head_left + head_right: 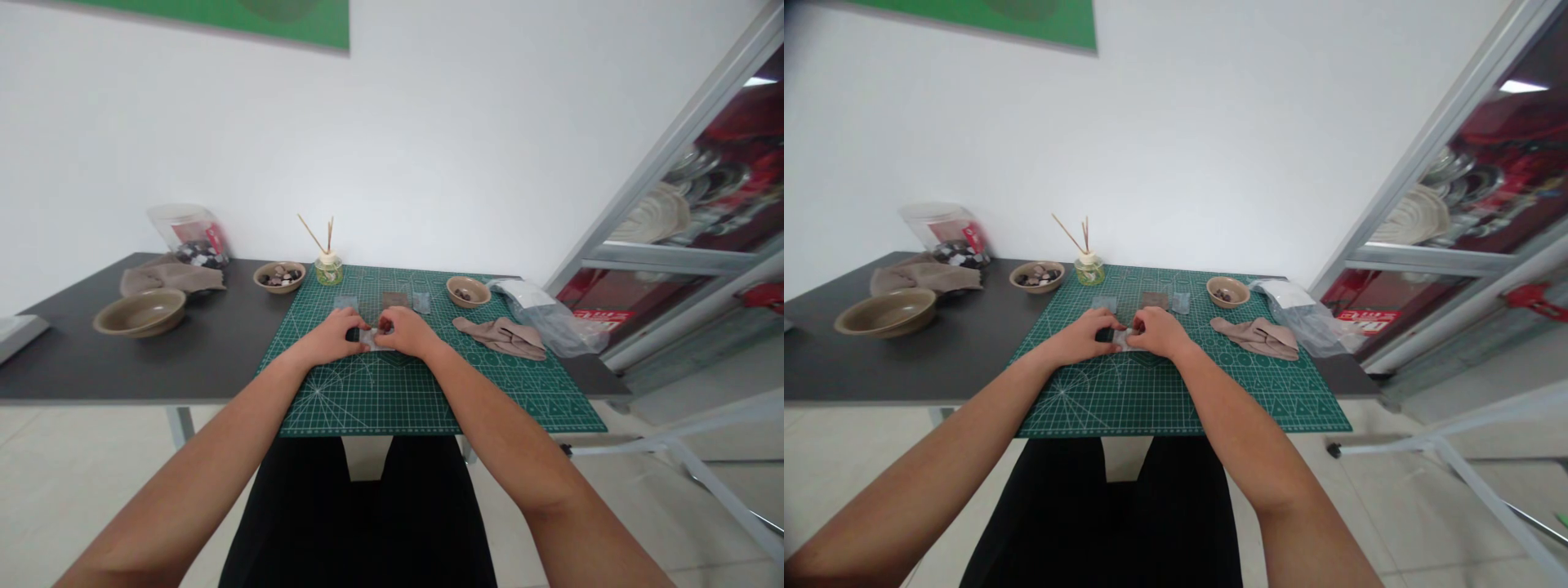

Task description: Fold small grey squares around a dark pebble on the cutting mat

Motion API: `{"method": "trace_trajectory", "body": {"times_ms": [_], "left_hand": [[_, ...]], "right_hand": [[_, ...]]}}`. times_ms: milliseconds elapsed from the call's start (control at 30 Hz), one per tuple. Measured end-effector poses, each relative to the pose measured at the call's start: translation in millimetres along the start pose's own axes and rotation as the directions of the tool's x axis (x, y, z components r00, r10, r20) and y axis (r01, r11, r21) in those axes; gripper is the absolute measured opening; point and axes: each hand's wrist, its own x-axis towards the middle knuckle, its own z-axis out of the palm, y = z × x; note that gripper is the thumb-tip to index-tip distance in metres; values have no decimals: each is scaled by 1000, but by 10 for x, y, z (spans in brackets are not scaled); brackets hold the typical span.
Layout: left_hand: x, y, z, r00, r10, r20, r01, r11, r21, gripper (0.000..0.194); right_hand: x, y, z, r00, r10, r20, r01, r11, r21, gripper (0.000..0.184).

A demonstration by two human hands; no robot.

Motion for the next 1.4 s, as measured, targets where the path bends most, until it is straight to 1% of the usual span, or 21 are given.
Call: {"method": "trace_trajectory", "body": {"times_ms": [67,167,300,367,433,533,600,700,800,900,967,1100,1233,1400], "left_hand": [[0,4,-3,1000,-3,0,3,1000,-5,36],[-3,13,-7,1000,-5,-2,5,1000,-1,35],[-7,18,-8,1000,7,-13,-7,1000,-3,32],[-7,11,-3,1000,8,-11,-8,1000,-7,32],[-5,0,4,1000,7,-12,-7,1000,-5,34],[-2,-15,12,1000,6,-13,-6,1000,-2,36],[-1,-18,12,1000,5,-8,-5,1000,-1,35],[0,-13,5,1000,4,-6,-4,1000,-3,36],[0,9,-8,1000,0,-6,0,1000,-7,37],[-2,41,-22,1000,-1,-6,0,1000,-9,36],[-3,54,-27,1000,3,-5,-3,1000,-12,34],[-3,45,-20,1000,-2,-4,2,1000,-6,34],[1,29,-13,1000,-12,11,12,1000,1,37],[1,43,-25,1000,-9,13,9,1000,-10,39]], "right_hand": [[-14,-11,-13,999,-22,24,22,1000,1,14],[-24,-40,-3,995,-89,52,88,996,29,14],[-6,-51,41,986,-162,41,159,984,76,11],[7,-39,52,989,-146,31,143,986,86,12],[15,-27,48,995,-100,19,98,993,72,13],[7,-25,16,999,-37,-17,37,999,-7,12],[-8,-35,-11,999,-20,-32,18,998,-59,11],[-32,-54,-37,1000,-30,7,30,997,-67,11],[-42,-65,-30,995,-76,64,77,997,-9,8],[-35,-65,-4,988,-136,68,132,990,52,6],[-24,-60,14,988,-148,53,144,988,63,9],[-6,-42,34,997,-77,11,76,997,19,14],[-12,-44,11,1000,-12,-18,11,1000,-24,11],[-45,-86,-62,998,-33,57,31,999,45,7]]}}
